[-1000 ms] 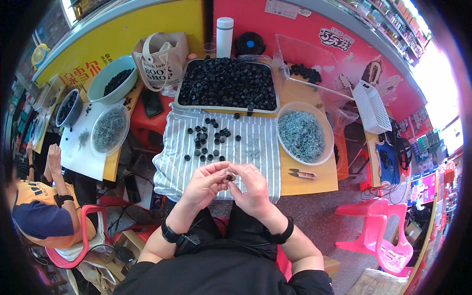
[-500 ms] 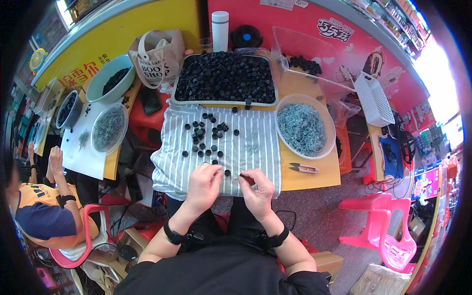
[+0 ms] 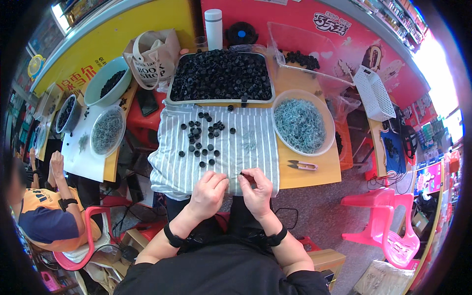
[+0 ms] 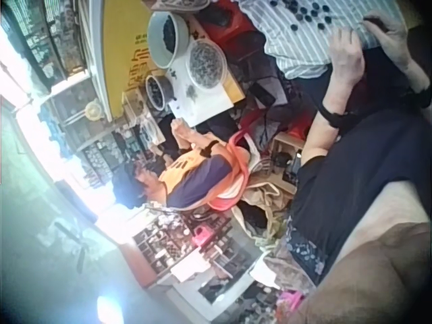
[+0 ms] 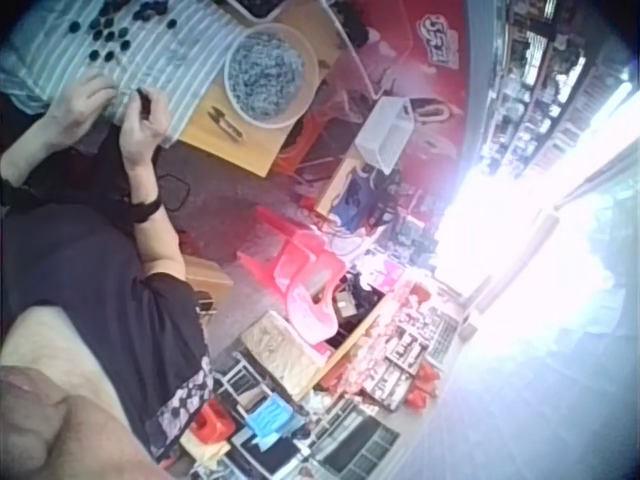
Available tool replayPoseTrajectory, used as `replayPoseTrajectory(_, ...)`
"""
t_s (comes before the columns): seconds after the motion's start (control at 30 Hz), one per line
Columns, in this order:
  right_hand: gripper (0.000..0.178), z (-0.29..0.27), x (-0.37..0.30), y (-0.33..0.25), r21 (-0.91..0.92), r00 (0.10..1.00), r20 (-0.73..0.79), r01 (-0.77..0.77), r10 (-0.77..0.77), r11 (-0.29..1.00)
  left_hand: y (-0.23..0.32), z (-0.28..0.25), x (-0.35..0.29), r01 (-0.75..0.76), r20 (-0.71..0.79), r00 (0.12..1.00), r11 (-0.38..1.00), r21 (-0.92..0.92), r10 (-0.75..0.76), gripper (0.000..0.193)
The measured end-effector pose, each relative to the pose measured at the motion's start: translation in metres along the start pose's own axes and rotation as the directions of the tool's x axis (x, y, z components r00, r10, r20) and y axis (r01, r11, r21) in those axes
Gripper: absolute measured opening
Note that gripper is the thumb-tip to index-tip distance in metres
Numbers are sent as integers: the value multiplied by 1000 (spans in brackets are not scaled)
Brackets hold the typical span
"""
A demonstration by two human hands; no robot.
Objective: Sorting small black circular parts and light blue fragments into various containers on a workbench.
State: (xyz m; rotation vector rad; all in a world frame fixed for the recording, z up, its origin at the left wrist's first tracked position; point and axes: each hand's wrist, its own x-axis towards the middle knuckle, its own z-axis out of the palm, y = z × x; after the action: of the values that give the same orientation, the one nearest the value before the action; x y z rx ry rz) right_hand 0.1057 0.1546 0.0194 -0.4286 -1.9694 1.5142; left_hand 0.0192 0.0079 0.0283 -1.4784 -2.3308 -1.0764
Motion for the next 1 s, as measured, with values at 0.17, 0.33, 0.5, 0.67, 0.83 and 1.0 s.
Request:
replayPoseTrajectory(0.17,16,1,0,1,62,999,-35,-24,26,998,6,-4,7,423,110,889,705,-569,-445,18)
replayPoseTrajectory(0.33,19,13,1,-51,-59,961,39,276,-274,959,-13,-6,4,224,516,713,-544,-809,-474,23)
replayPoseTrajectory(0.5,21,22,3,-48,-130,916,94,401,-391,907,-11,-7,2,154,506,748,-629,-762,-430,23)
replayPoseTrajectory(0.67,20,24,1,-48,-183,928,88,372,-362,910,-11,-6,-2,145,500,755,-635,-758,-424,23)
replayPoseTrajectory(0.83,20,25,3,-49,-193,922,93,387,-376,902,-11,-6,-3,151,501,749,-625,-766,-434,22)
replayPoseTrajectory(1.0,20,26,4,-48,-225,905,104,426,-413,876,-8,-6,-3,160,494,749,-603,-782,-442,19)
